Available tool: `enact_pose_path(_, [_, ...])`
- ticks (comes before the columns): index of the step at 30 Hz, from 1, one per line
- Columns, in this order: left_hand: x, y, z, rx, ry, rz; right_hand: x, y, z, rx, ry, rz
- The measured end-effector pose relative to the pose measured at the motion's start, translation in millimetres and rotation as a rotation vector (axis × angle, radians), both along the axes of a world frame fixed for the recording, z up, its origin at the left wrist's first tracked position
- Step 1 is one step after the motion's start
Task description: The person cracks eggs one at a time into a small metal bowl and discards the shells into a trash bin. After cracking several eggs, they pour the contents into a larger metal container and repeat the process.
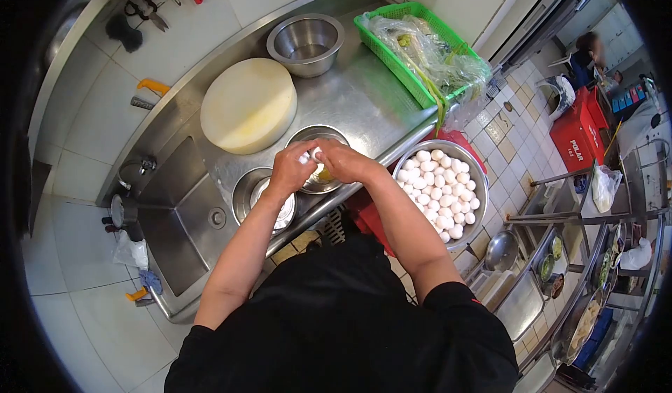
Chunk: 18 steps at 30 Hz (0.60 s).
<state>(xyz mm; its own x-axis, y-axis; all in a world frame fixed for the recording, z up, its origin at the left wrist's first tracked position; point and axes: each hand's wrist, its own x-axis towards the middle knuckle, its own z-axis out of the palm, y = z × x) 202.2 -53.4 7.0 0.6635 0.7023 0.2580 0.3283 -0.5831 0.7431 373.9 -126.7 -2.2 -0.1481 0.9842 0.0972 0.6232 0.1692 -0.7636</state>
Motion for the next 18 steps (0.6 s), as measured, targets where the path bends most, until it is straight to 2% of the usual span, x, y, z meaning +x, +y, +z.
enact_pose_path(3, [-1.2, 0.3, 2.8, -0.019, -0.002, 0.006, 1.3, -0.9, -5.5, -0.094, -0.037, 0.038])
enact_pose_path(6, [0.9, 2.6, 3.2, -0.100, 0.003, 0.048, -4.3, -0.2, -8.4, 0.037, 0.012, -0.018])
enact_pose_path(8, [1.6, 7.0, 2.9, -0.178, 0.022, 0.081, -8.2, 2.0, -22.9, -0.093, 0.300, -0.171])
enact_pose_path(9, [2.3, 9.9, 1.9, -0.271, 0.003, 0.100, -9.1, 2.4, -19.9, -0.093, 0.302, -0.172])
enact_pose_path(11, [1.1, 14.3, -1.1, -0.389, 0.000, 0.091, -10.8, 1.1, -14.3, -0.364, 0.791, -0.270])
enact_pose_path(12, [0.9, 13.7, 0.3, -0.391, 0.001, 0.093, -10.2, 1.2, -17.6, -0.368, 0.792, -0.268])
enact_pose_path(14, [0.1, 12.3, 3.3, -0.289, -0.030, -0.018, -7.4, 1.4, -23.6, -0.470, 1.055, -0.258])
enact_pose_path(18, [-3.4, 22.2, 9.6, -0.387, 0.047, -0.092, -4.1, 1.2, -11.3, -0.496, 1.122, -0.230])
